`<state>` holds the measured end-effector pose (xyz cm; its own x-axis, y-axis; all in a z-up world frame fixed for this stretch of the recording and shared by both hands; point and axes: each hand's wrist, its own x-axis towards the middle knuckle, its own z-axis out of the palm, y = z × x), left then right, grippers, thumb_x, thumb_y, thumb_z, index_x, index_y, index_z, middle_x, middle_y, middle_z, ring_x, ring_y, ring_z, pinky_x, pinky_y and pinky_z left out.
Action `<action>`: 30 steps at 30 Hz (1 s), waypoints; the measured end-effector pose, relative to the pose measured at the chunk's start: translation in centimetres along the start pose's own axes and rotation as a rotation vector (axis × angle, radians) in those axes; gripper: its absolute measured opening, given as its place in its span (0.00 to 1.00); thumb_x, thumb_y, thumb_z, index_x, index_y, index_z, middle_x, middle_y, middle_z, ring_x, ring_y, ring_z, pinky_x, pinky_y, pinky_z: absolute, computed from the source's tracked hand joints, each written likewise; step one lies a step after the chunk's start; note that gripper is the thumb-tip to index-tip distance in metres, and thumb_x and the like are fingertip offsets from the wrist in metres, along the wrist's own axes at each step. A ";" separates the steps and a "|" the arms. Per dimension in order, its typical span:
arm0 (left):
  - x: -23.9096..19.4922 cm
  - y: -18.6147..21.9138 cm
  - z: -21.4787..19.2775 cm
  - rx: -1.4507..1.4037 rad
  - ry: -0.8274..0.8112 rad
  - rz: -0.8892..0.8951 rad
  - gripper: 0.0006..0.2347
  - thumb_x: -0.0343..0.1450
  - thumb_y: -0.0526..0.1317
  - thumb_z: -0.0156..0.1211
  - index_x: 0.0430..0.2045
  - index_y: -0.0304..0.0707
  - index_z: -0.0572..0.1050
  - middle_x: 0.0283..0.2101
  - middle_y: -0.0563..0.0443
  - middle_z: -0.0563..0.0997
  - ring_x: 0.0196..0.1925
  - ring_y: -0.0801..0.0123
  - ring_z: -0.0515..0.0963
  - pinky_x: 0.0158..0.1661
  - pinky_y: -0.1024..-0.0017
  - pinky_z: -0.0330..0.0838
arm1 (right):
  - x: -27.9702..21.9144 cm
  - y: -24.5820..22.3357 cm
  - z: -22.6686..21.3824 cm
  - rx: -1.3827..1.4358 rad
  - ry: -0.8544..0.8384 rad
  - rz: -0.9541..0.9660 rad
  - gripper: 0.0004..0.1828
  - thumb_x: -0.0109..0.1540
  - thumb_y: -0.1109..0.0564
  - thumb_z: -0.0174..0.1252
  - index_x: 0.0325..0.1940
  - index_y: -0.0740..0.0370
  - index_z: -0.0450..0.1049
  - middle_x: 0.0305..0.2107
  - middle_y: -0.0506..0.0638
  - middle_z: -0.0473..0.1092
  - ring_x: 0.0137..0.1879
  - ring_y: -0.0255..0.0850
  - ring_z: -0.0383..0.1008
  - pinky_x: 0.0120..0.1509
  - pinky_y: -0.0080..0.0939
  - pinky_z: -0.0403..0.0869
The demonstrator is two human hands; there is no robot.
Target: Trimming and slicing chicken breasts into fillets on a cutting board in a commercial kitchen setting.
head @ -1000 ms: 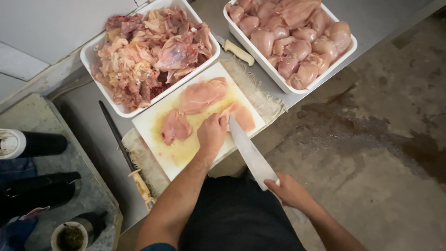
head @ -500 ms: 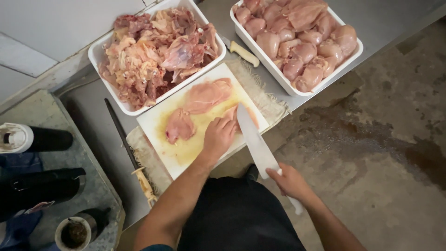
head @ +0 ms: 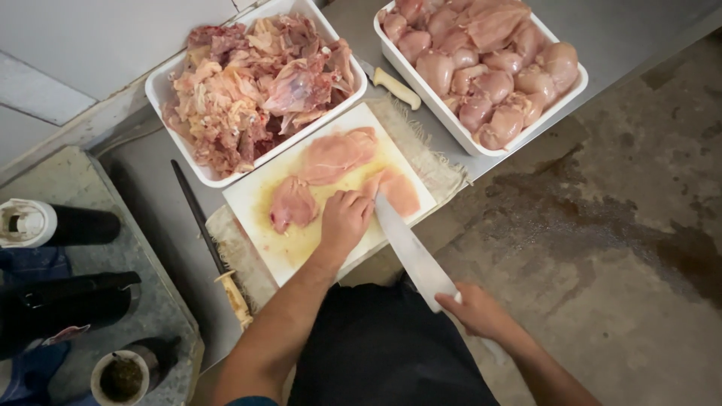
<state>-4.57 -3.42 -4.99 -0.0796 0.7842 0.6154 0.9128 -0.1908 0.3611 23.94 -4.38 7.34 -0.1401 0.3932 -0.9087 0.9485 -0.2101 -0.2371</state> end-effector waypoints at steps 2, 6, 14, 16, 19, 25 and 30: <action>0.1 0.5 -0.6 0.007 -0.024 -0.009 0.06 0.70 0.35 0.66 0.21 0.43 0.77 0.28 0.54 0.77 0.30 0.56 0.72 0.31 0.60 0.66 | 0.4 2.6 0.2 -0.023 0.005 -0.010 0.22 0.67 0.38 0.51 0.58 0.51 0.77 0.32 0.46 0.79 0.27 0.33 0.77 0.30 0.32 0.74; 2.3 2.8 -3.0 -0.174 -0.220 0.052 0.15 0.69 0.29 0.54 0.51 0.30 0.76 0.65 0.41 0.74 0.47 0.49 0.81 0.46 0.57 0.73 | -1.8 4.9 -0.2 0.069 0.044 0.038 0.29 0.65 0.38 0.51 0.67 0.50 0.71 0.36 0.51 0.81 0.26 0.38 0.76 0.31 0.39 0.75; 1.0 -0.1 5.9 0.026 -0.263 0.369 0.10 0.68 0.32 0.57 0.41 0.35 0.79 0.42 0.40 0.79 0.45 0.45 0.77 0.53 0.49 0.67 | -4.3 4.1 -0.6 0.276 0.021 0.243 0.28 0.68 0.39 0.51 0.67 0.56 0.67 0.33 0.56 0.75 0.30 0.43 0.72 0.35 0.41 0.71; 2.7 -0.3 6.0 0.111 -0.214 0.358 0.08 0.66 0.34 0.61 0.36 0.42 0.80 0.37 0.44 0.79 0.38 0.49 0.78 0.38 0.55 0.75 | -4.1 4.8 -0.5 0.289 0.029 0.211 0.26 0.68 0.40 0.51 0.63 0.57 0.70 0.30 0.56 0.74 0.28 0.43 0.71 0.34 0.41 0.71; 7.2 -0.9 3.7 -0.175 -0.529 -0.149 0.07 0.73 0.39 0.48 0.29 0.44 0.76 0.35 0.49 0.81 0.38 0.53 0.82 0.29 0.53 0.71 | -3.5 5.6 -0.6 0.281 0.038 0.215 0.29 0.66 0.37 0.52 0.64 0.56 0.71 0.27 0.56 0.74 0.26 0.42 0.70 0.33 0.40 0.70; 10.1 -6.7 0.5 -0.081 -0.447 -0.291 0.17 0.70 0.42 0.43 0.43 0.58 0.84 0.55 0.70 0.82 0.47 0.65 0.85 0.44 0.69 0.73 | 1.2 12.2 1.2 0.112 0.160 0.178 0.32 0.61 0.30 0.53 0.63 0.45 0.75 0.49 0.54 0.81 0.57 0.47 0.82 0.58 0.43 0.71; 5.8 -12.0 6.1 0.283 -0.251 -0.270 0.14 0.61 0.50 0.59 0.31 0.41 0.78 0.36 0.42 0.79 0.38 0.41 0.80 0.41 0.49 0.74 | 1.2 13.0 -0.1 0.031 0.122 0.292 0.31 0.62 0.27 0.52 0.66 0.37 0.74 0.56 0.44 0.80 0.64 0.42 0.79 0.64 0.39 0.71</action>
<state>-13.57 7.04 -10.01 -0.2619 0.9090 0.3244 0.9489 0.1812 0.2585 36.18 -6.54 3.17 0.1742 0.4166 -0.8922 0.9342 -0.3564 0.0159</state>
